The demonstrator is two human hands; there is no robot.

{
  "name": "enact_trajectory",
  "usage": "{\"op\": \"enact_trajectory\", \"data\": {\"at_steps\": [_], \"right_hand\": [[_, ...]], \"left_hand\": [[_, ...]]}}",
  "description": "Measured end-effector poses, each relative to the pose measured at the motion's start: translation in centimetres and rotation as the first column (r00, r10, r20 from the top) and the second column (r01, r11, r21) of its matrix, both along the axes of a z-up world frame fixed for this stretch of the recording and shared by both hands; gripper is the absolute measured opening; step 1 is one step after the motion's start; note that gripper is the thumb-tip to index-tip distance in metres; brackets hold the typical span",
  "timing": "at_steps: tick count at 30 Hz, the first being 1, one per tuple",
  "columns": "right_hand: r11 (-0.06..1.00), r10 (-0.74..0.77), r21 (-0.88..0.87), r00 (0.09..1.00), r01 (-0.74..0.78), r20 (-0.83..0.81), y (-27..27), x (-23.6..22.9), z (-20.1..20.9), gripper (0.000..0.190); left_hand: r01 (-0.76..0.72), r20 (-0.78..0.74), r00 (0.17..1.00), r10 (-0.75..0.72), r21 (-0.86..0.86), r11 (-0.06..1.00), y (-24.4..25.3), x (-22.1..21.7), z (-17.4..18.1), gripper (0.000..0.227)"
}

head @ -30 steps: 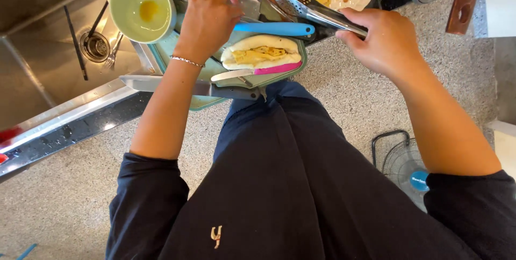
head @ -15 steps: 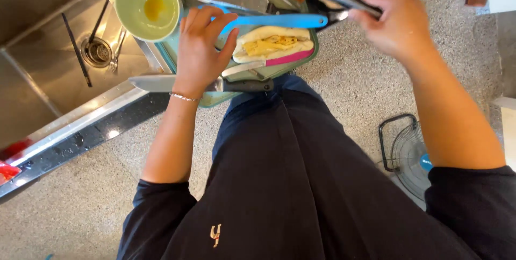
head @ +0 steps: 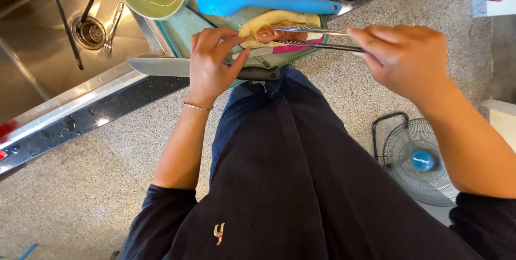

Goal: The recorder prepares a hot dog by slicing bread, cooking an omelet-style egg, heating a sausage, and assembling them with sauce.

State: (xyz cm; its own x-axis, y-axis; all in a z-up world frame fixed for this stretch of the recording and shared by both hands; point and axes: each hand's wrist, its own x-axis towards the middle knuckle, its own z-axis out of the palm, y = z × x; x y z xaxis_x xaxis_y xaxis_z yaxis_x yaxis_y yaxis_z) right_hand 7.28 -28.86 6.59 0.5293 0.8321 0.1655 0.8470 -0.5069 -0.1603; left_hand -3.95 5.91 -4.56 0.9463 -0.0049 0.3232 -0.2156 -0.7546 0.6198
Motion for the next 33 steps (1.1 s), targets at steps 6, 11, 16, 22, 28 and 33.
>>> {"op": "enact_trajectory", "data": {"at_steps": [6, 11, 16, 22, 28, 33], "right_hand": [[0.977, 0.021, -0.212, 0.969, 0.032, 0.245, 0.5, -0.8, -1.5, 0.029], [0.981, 0.032, -0.195, 0.976, 0.011, 0.217, 0.3, -0.4, -2.2, 0.033], [0.989, 0.022, -0.146, 0.969, 0.014, 0.245, 0.6, -0.8, 0.2, 0.043], [0.983, -0.013, -0.170, 0.951, 0.069, 0.310, -0.5, -1.1, 1.3, 0.034], [0.987, 0.003, -0.152, 0.952, 0.046, 0.307, -0.3, 0.3, -0.1, 0.035], [0.992, 0.015, -0.125, 0.963, 0.019, 0.268, -0.3, 1.4, 0.4, 0.038]], "left_hand": [[0.045, 0.066, 0.997, -0.041, -0.055, 0.997, -0.4, 1.0, 0.7, 0.023], [0.125, 0.175, 0.975, -0.136, 0.072, 0.989, -0.8, 2.8, 0.4, 0.019], [0.153, 0.148, 0.973, -0.177, 0.163, 0.975, -0.5, 3.4, 0.0, 0.015], [0.151, 0.120, 0.978, -0.170, 0.148, 0.977, -1.7, 3.7, -0.5, 0.010], [0.078, 0.077, 0.993, -0.093, 0.181, 0.980, -1.8, 4.4, -0.9, 0.008], [0.091, -0.016, 0.996, -0.089, 0.160, 0.983, -1.4, 4.3, -0.9, 0.004]]}}
